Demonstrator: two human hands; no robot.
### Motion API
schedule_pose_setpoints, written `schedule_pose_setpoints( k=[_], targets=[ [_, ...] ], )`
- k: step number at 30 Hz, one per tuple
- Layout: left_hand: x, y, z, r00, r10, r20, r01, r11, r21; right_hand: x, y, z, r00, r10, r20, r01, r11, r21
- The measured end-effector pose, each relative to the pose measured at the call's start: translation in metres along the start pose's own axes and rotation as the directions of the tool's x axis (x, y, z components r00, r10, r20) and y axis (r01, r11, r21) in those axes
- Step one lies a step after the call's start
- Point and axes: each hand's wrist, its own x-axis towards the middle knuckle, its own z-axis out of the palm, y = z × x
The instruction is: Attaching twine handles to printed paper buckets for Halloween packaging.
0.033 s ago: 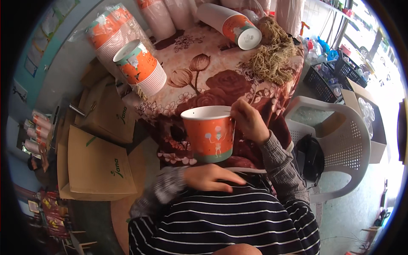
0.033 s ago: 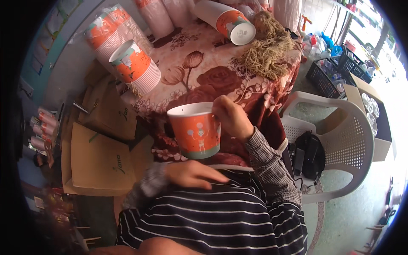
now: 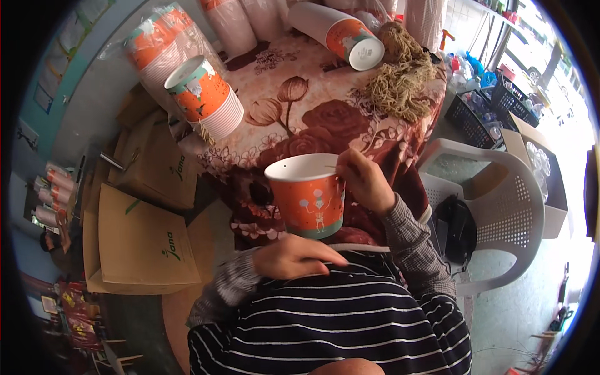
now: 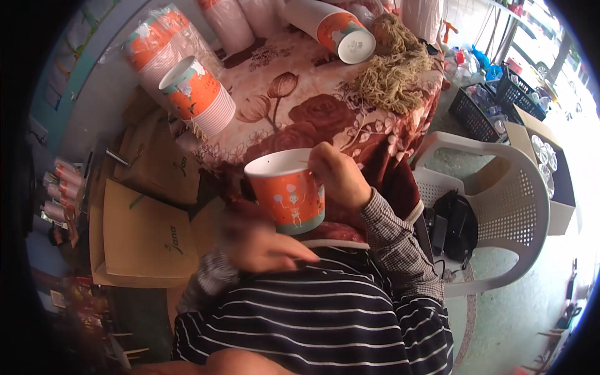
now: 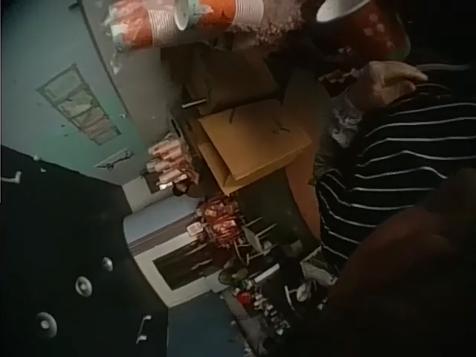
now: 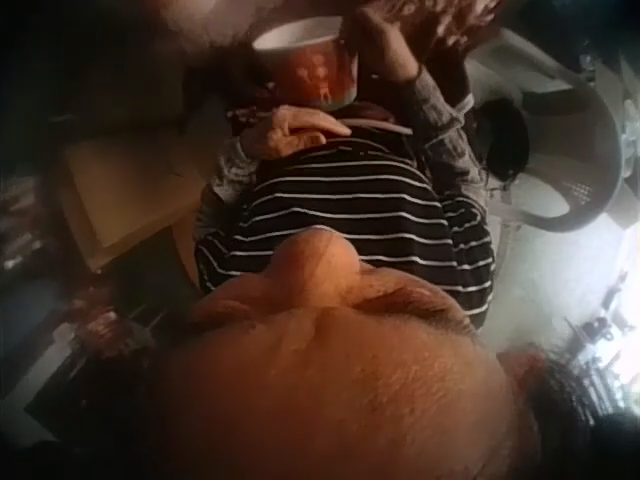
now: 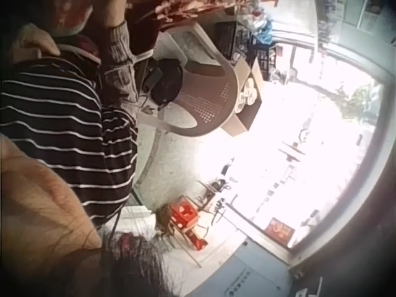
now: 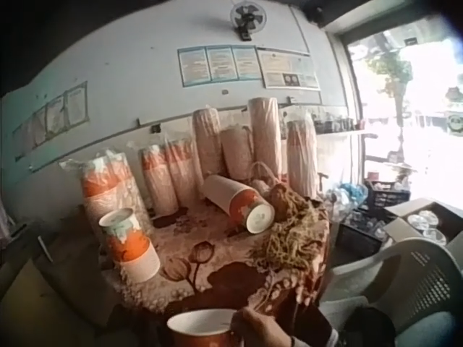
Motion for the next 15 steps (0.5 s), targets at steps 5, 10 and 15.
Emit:
schedule_pose_setpoints(
  k=[5, 10, 15],
  targets=[
    [-0.041, -0.012, -0.006, 0.569, 0.356, -0.741, 0.228, 0.797, 0.558, -0.023, -0.019, 0.040, 0.979, -0.204, 0.025, 0.202, 0.937, -0.284],
    [-0.024, -0.052, 0.003, 0.531, 0.301, -0.792, 0.367, 0.761, 0.536, -0.022, -0.002, 0.065, 0.977, -0.211, -0.042, 0.192, 0.943, -0.272],
    [-0.016, -0.083, -0.011, 0.528, 0.340, -0.778, 0.421, 0.691, 0.588, -0.025, 0.022, 0.096, 0.985, -0.126, -0.116, 0.105, 0.979, -0.172]
  ],
)
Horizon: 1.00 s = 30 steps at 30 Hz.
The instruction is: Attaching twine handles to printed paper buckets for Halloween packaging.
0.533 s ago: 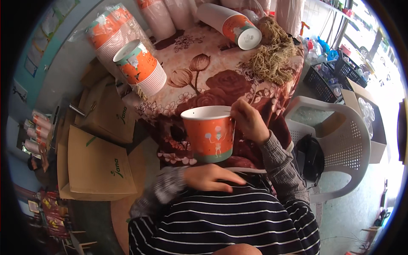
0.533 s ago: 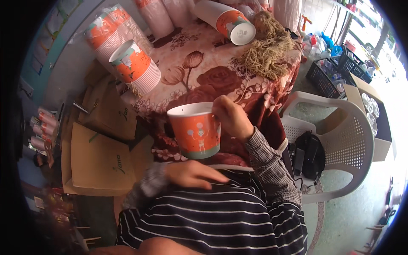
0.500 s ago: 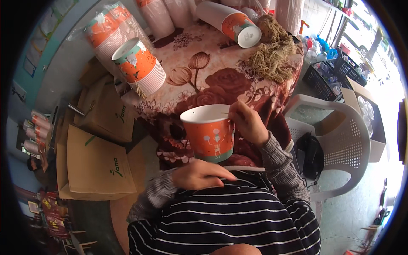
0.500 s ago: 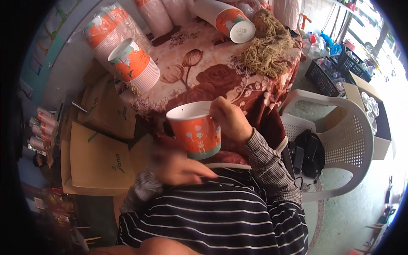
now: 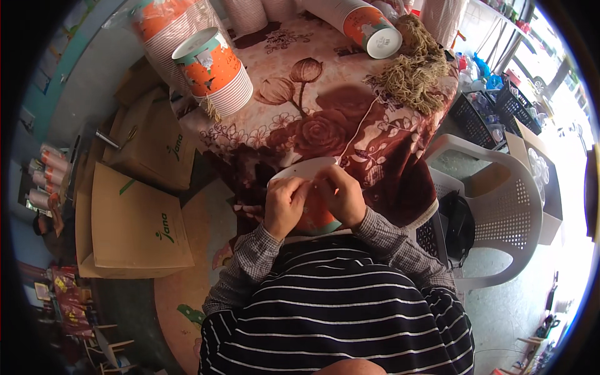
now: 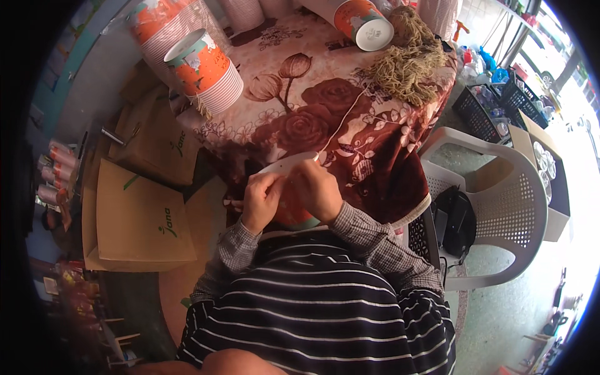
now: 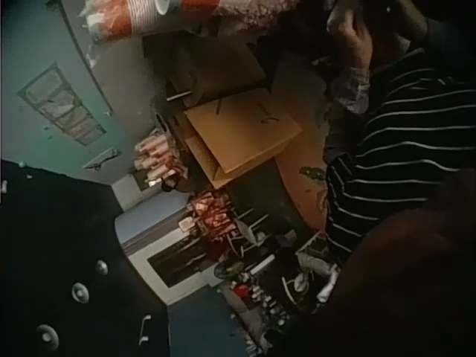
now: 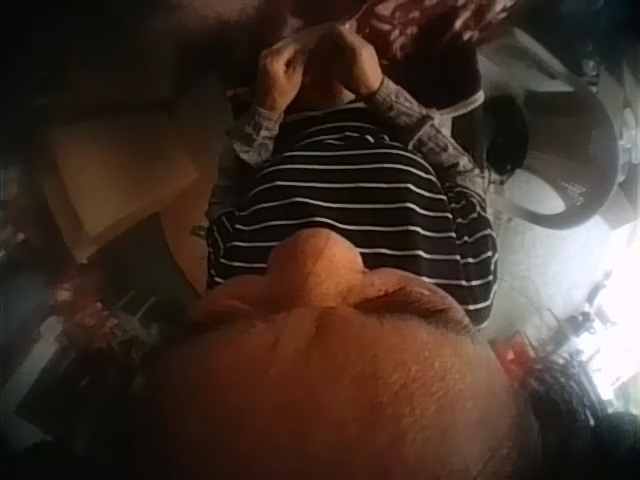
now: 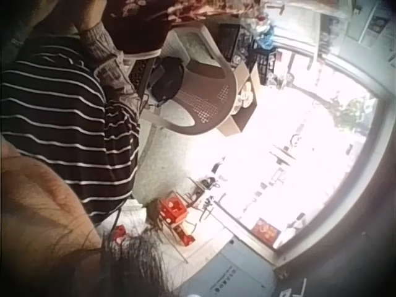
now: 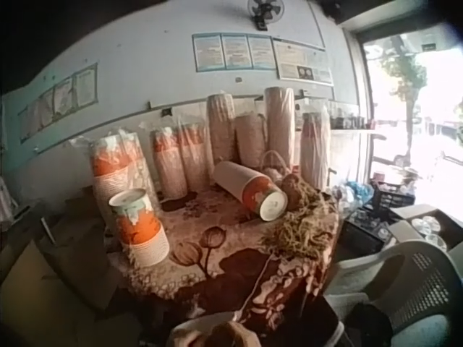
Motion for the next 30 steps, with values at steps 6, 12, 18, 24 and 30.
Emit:
schedule_pose_setpoints(
  k=[6, 12, 18, 24, 30],
  targets=[
    [0.004, -0.007, -0.006, 0.936, -0.301, 0.180, 0.347, 0.868, -0.355, -0.025, 0.004, -0.004, 0.995, 0.095, -0.033, -0.085, 0.969, 0.231],
    [0.005, 0.005, -0.006, 0.949, -0.258, 0.182, 0.301, 0.911, -0.281, -0.027, -0.006, -0.009, 0.999, 0.000, -0.054, 0.008, 0.988, 0.152],
    [0.006, 0.016, -0.008, 0.968, -0.220, 0.123, 0.244, 0.940, -0.239, -0.026, -0.004, -0.011, 0.997, -0.026, -0.066, 0.035, 0.988, 0.147],
    [0.005, 0.019, -0.007, 0.965, -0.235, 0.119, 0.256, 0.942, -0.216, -0.026, -0.008, -0.014, 0.996, -0.060, -0.062, 0.068, 0.987, 0.146],
    [0.010, 0.023, -0.012, 0.955, -0.243, 0.168, 0.275, 0.940, -0.201, -0.024, -0.009, -0.012, 0.995, -0.063, -0.081, 0.072, 0.990, 0.125]
  ],
)
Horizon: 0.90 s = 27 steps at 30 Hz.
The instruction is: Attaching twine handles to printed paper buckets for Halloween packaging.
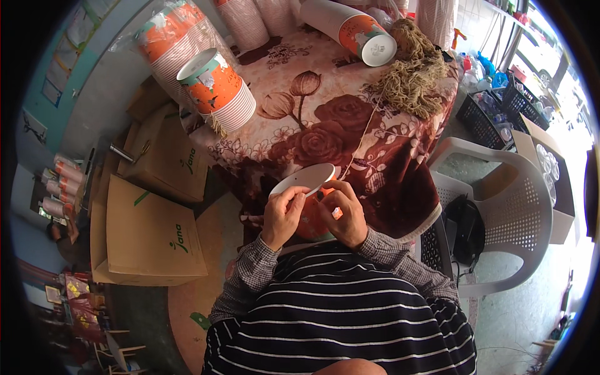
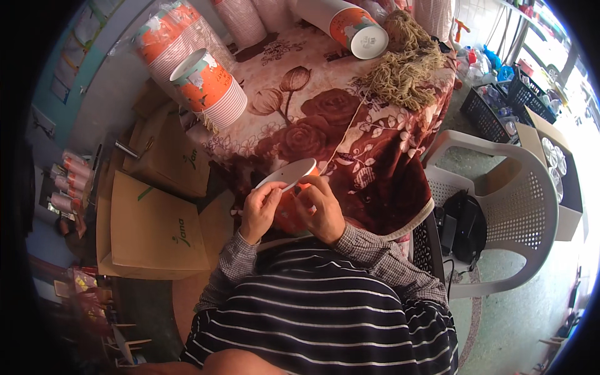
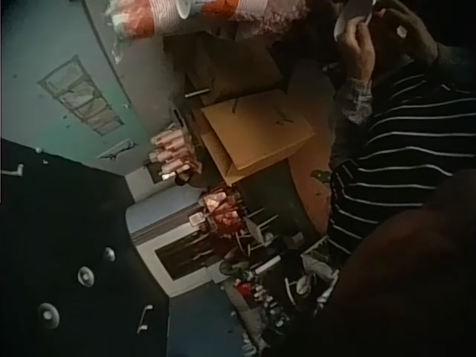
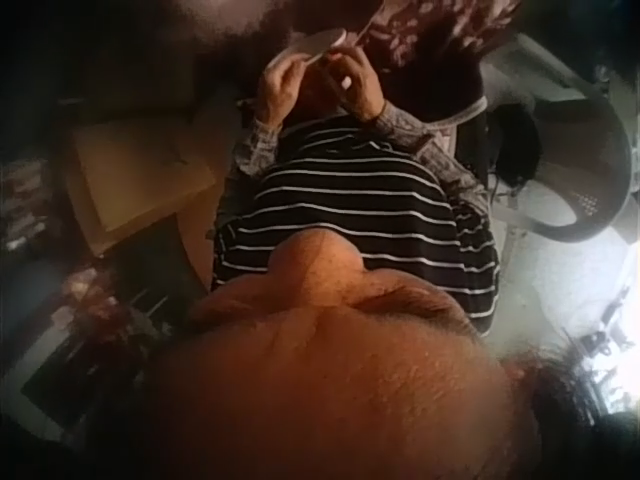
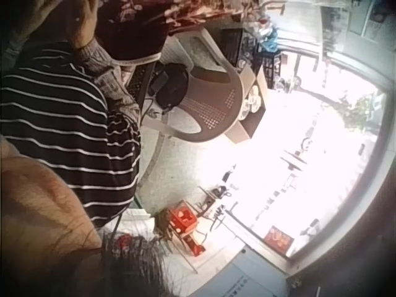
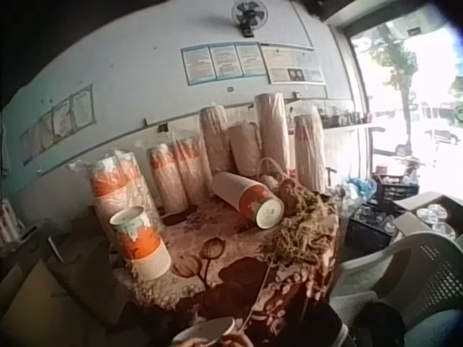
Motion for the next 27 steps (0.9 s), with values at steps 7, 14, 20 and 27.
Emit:
schedule_pose_setpoints(
  k=[7, 14, 20, 27],
  targets=[
    [0.003, -0.003, -0.003, 0.997, 0.017, 0.072, -0.011, 0.997, -0.081, 0.003, 0.001, 0.001, 0.998, -0.063, -0.012, 0.062, 0.996, -0.072],
    [0.024, -0.013, -0.015, 0.891, -0.135, 0.433, 0.184, 0.980, -0.072, 0.002, -0.001, -0.006, 0.998, -0.036, 0.043, 0.043, 0.983, -0.181],
    [0.027, -0.014, -0.007, 0.952, -0.074, 0.298, 0.117, 0.985, -0.129, 0.018, -0.012, -0.026, 0.953, -0.081, 0.291, 0.218, 0.850, -0.479],
    [0.027, -0.014, -0.007, 0.958, -0.174, 0.229, 0.220, 0.956, -0.194, 0.062, -0.004, -0.035, 0.968, -0.085, 0.236, 0.214, 0.770, -0.600]
  ],
)
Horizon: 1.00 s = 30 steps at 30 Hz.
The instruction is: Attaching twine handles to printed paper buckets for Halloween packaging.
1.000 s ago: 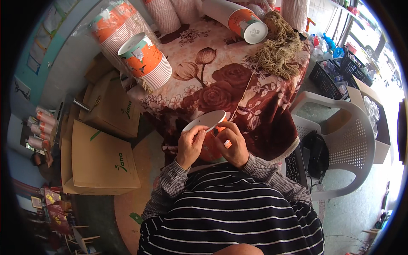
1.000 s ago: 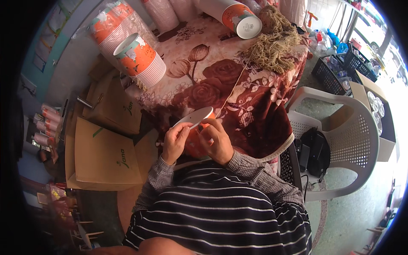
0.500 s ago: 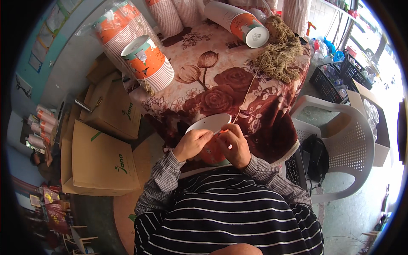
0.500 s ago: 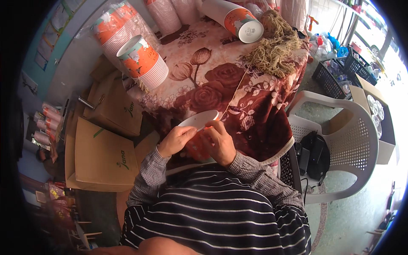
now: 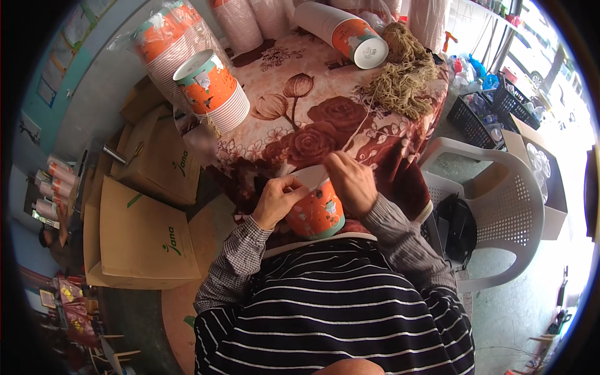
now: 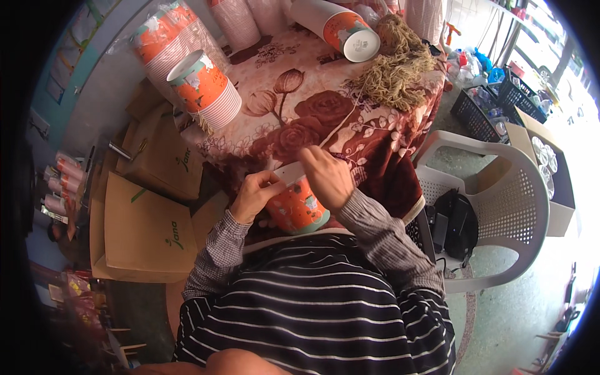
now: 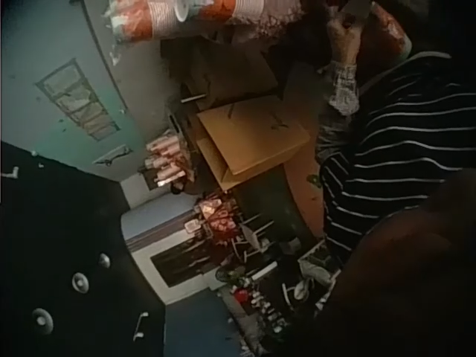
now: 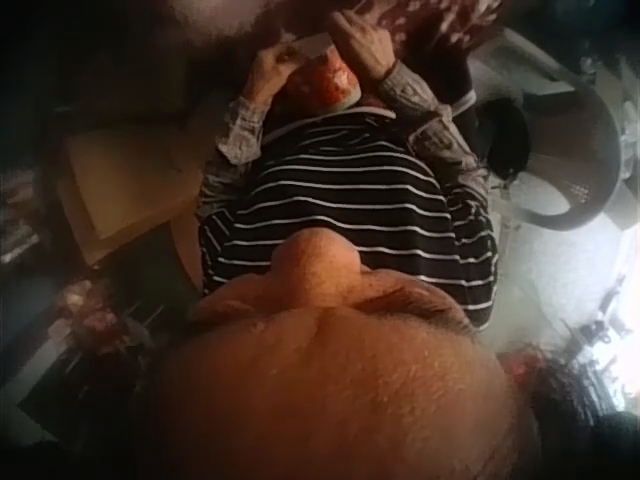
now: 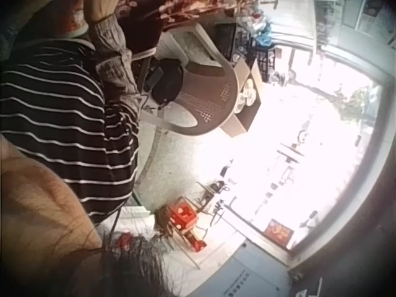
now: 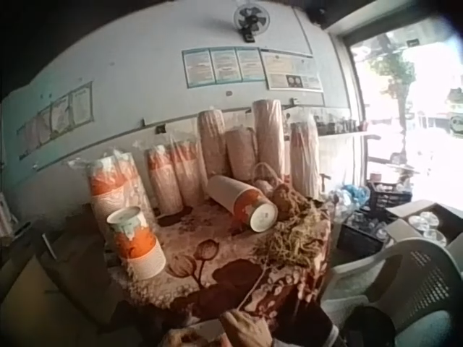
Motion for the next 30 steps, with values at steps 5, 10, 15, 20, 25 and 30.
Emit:
schedule_pose_setpoints(
  k=[5, 10, 15, 20, 25, 30],
  targets=[
    [0.008, -0.009, 0.005, 0.985, 0.108, -0.137, -0.106, 0.994, 0.020, 0.021, 0.004, 0.041, 0.976, 0.126, 0.178, -0.215, 0.689, 0.693],
    [0.004, -0.012, 0.012, 0.916, 0.258, -0.306, -0.209, 0.960, 0.185, 0.029, 0.002, 0.026, 0.864, 0.174, 0.472, -0.492, 0.485, 0.723],
    [0.009, -0.016, 0.013, 0.832, 0.421, -0.362, -0.310, 0.893, 0.325, 0.027, 0.008, 0.031, 0.855, 0.097, 0.510, -0.499, 0.426, 0.755],
    [0.005, -0.014, 0.015, 0.899, 0.182, -0.398, -0.169, 0.983, 0.068, 0.021, 0.016, 0.045, 0.927, 0.169, 0.335, -0.370, 0.266, 0.890],
    [0.012, -0.030, 0.015, 0.975, 0.116, -0.191, -0.141, 0.982, -0.126, 0.023, 0.018, 0.042, 0.901, 0.199, 0.384, -0.400, 0.046, 0.915],
    [0.020, -0.013, 0.006, 0.995, -0.096, -0.013, 0.074, 0.845, -0.529, 0.021, 0.021, 0.038, 0.876, 0.264, 0.404, -0.434, 0.069, 0.898]
  ],
)
